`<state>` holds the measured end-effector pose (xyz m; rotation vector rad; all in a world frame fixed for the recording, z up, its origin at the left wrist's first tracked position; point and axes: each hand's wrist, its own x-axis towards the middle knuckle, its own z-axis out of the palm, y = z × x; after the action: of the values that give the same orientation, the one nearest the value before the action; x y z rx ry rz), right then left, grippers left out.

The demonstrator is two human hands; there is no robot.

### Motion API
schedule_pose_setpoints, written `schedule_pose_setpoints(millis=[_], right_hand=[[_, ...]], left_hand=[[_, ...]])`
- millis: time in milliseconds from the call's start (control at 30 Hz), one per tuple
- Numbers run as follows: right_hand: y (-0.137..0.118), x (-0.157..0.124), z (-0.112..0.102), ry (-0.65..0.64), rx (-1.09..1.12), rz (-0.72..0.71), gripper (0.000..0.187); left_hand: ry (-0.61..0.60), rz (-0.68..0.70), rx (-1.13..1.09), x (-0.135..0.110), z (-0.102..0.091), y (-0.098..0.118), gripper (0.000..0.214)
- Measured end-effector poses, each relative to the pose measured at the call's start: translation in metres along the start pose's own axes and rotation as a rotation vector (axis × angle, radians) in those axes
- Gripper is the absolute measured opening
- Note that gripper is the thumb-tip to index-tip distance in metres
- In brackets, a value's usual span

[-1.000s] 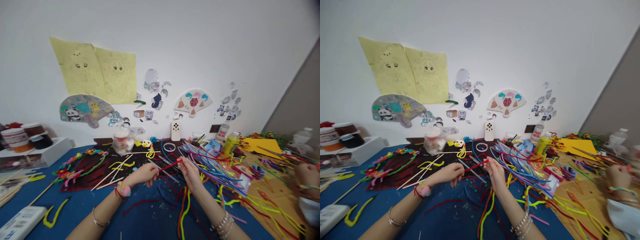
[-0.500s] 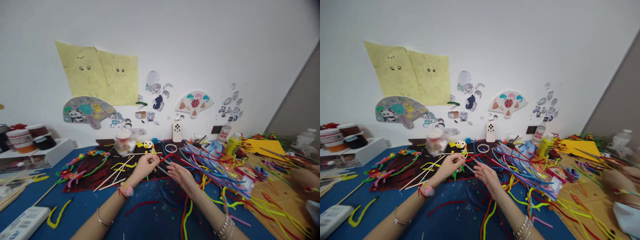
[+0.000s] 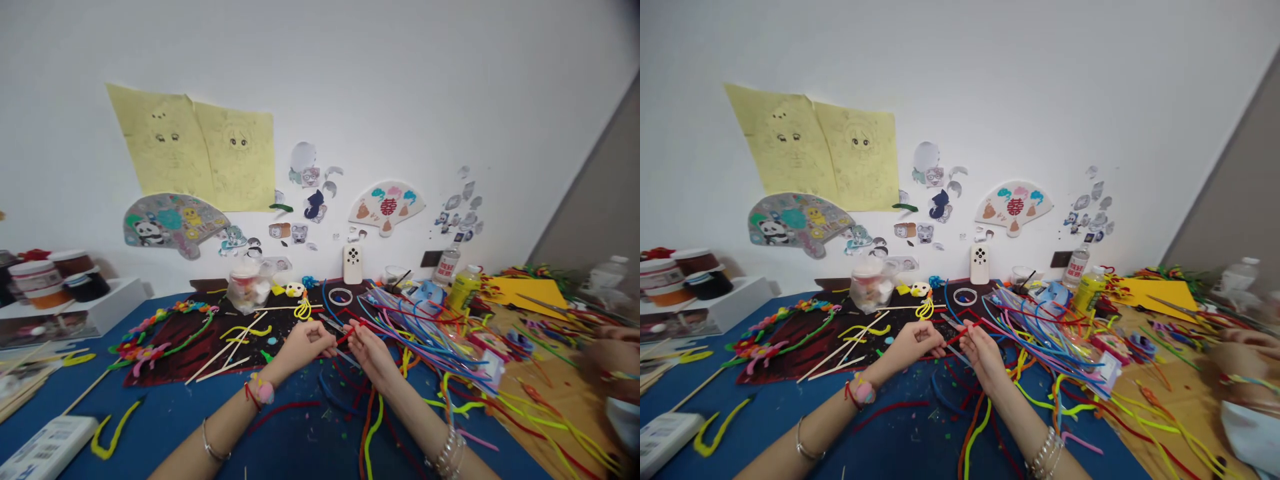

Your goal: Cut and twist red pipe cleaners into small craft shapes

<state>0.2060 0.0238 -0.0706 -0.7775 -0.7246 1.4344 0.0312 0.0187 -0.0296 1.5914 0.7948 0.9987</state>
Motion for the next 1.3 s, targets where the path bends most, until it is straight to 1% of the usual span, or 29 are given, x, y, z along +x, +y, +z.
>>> schedule_pose_setpoints(millis=[167, 267, 400, 533, 633, 767, 867, 1033, 1200, 1300], right_hand=[[-0.002, -0.001, 0.001, 0.009, 0.001, -0.066, 0.032], [-0.001, -0.001, 0.001, -0.014, -0.027, -0.128, 0.033], [-0.002, -0.003, 0.001, -0.052, -0.212, -0.247, 0.035], [-0.008, -0.006, 0.001, -0.040, -0.349, -0.327, 0.038], [-0.009, -0.012, 0.006, -0.052, -0.427, -0.350, 0.040], [-0.004, -0.023, 0.014, -0.146, -0.489, -0.411, 0.041], [0.001, -0.027, 0.017, -0.182, -0.519, -0.434, 0.035], [0.004, -0.026, 0.015, -0.186, -0.539, -0.430, 0.026], [0.005, -0.026, 0.016, -0.178, -0.551, -0.429, 0.024], [0.004, -0.028, 0.017, -0.164, -0.566, -0.429, 0.025]], left_hand=[[0.061, 0.015, -0.176, 0.002, -0.001, -0.001, 0.029], [0.109, -0.009, -0.266, 0.002, -0.001, -0.001, 0.033], [0.160, -0.027, -0.292, 0.001, -0.001, 0.001, 0.033], [0.139, -0.022, -0.372, 0.000, -0.002, 0.002, 0.034], [0.104, -0.029, -0.367, -0.001, -0.001, 0.002, 0.031], [0.080, -0.010, -0.368, -0.001, 0.000, 0.002, 0.028], [0.064, -0.004, -0.366, -0.002, 0.001, 0.004, 0.023], [0.065, -0.003, -0.328, -0.001, 0.001, 0.004, 0.024], [0.092, 0.010, -0.274, 0.002, 0.001, 0.000, 0.023], [0.139, 0.039, -0.194, 0.004, 0.001, -0.003, 0.024]])
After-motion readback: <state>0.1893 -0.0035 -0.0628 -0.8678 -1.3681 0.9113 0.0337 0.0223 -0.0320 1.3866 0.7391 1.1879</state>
